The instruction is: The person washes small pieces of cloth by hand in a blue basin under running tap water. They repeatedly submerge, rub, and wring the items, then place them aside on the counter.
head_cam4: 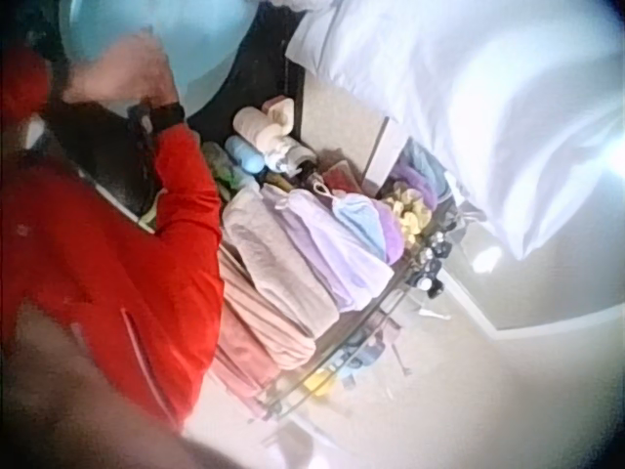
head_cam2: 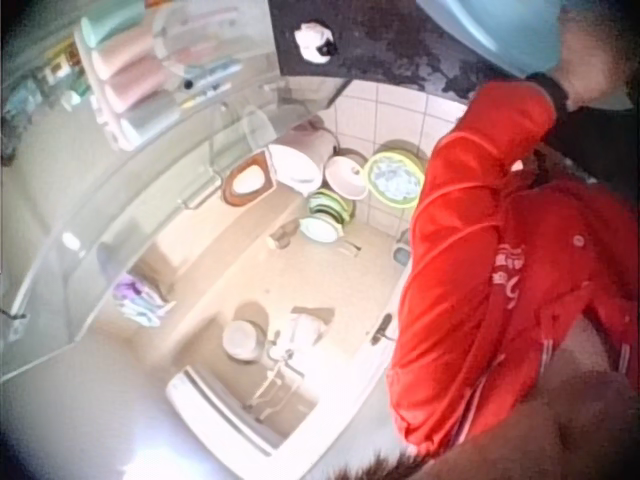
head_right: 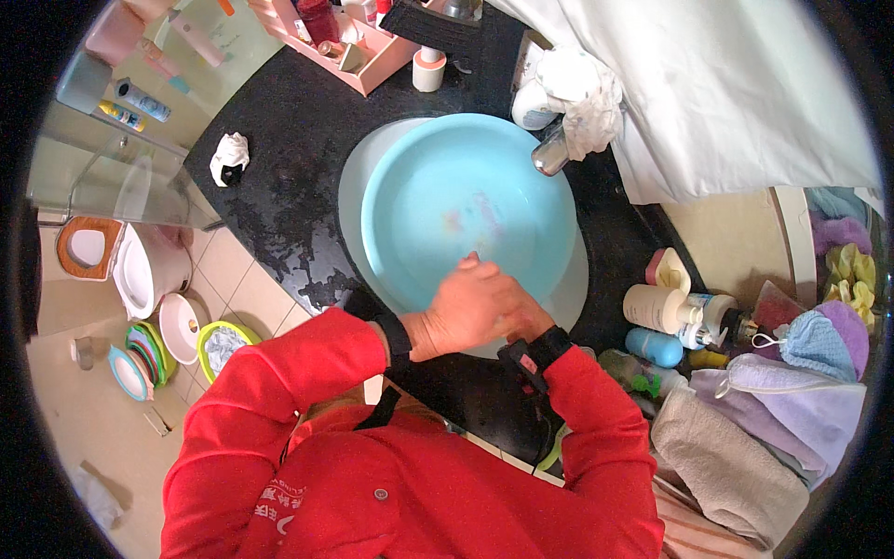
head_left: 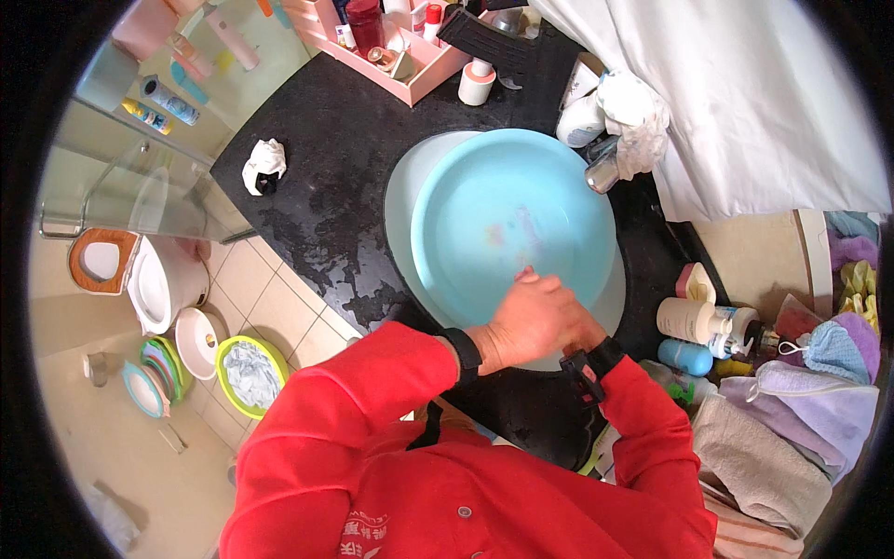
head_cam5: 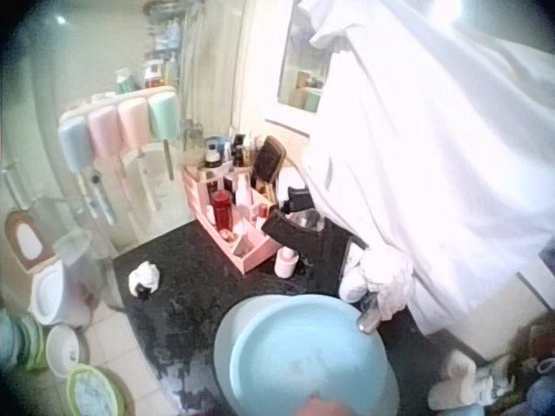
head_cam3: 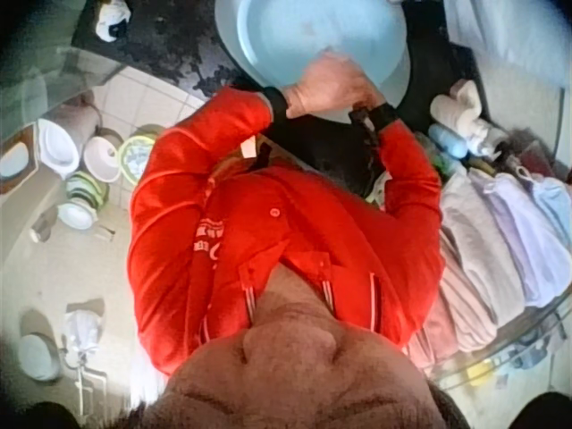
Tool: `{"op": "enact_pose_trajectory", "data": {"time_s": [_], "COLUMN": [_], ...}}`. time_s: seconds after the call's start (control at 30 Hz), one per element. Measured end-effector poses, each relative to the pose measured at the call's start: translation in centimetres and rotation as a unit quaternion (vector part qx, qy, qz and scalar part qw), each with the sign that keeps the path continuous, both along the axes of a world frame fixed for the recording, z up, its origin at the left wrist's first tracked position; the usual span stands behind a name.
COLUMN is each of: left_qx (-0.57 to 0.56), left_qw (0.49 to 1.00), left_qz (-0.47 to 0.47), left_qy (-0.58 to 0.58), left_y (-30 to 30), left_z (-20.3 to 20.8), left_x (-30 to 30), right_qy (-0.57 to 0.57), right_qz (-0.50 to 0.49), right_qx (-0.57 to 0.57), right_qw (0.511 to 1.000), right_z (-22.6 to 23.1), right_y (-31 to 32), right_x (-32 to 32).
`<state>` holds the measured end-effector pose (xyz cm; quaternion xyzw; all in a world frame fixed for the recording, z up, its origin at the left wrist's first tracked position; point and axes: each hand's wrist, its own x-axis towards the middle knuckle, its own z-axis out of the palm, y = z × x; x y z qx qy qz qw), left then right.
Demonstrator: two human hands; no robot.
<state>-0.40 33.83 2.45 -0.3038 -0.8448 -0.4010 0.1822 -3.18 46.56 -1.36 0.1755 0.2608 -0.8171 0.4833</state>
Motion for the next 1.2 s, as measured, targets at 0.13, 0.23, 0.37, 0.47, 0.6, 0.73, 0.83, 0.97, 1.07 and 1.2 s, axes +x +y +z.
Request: {"op": "enact_pose_trajectory", "data": {"time_s": [0.13,0.23,0.37,0.47,0.6,0.73,0.83,0.97,1.07,1.2], "left_qx": [0.174,0.354,0.333,0.355,0.292,0.184,0.114,0.071,0.071,0.073], "left_qw": [0.941,0.769,0.749,0.743,0.831,0.942,0.983,0.997,0.993,0.984], "left_qz": [0.182,0.291,0.336,0.344,0.31,0.245,0.112,0.0,-0.065,-0.137], "left_qy": [-0.226,-0.445,-0.464,-0.452,-0.357,-0.139,-0.092,0.003,0.067,0.083], "left_y": [-0.5,-2.3,-3.2,-2.6,-1.8,-1.7,-2.3,-2.8,-2.4,-1.6], "left_z": [-0.4,-1.2,-1.9,-1.6,-0.1,1.2,1.7,2.2,2.5,2.7], "left_x": [-1.8,-4.4,-5.7,-5.2,-4.0,-2.8,-1.5,-0.4,0.0,0.5], "right_qy": [-0.008,0.028,0.201,0.156,0.058,0.045,0.111,0.075,0.066,0.023], "right_qz": [-0.016,-0.083,-0.17,-0.215,-0.201,-0.157,-0.087,-0.027,0.045,0.085], "right_qx": [0.037,0.175,0.299,0.26,0.175,0.138,0.062,0.078,0.159,0.194], "right_qw": [0.999,0.981,0.917,0.928,0.962,0.977,0.988,0.994,0.984,0.977], "right_z": [2.4,4.4,4.9,4.1,3.4,3.6,3.7,3.0,3.2,5.4], "right_y": [-1.1,-2.5,-5.6,-6.6,-5.9,-4.4,-3.1,-2.1,-1.9,-1.9], "right_x": [-0.7,-0.5,0.2,0.5,0.5,1.1,1.8,1.6,0.7,0.6]}}
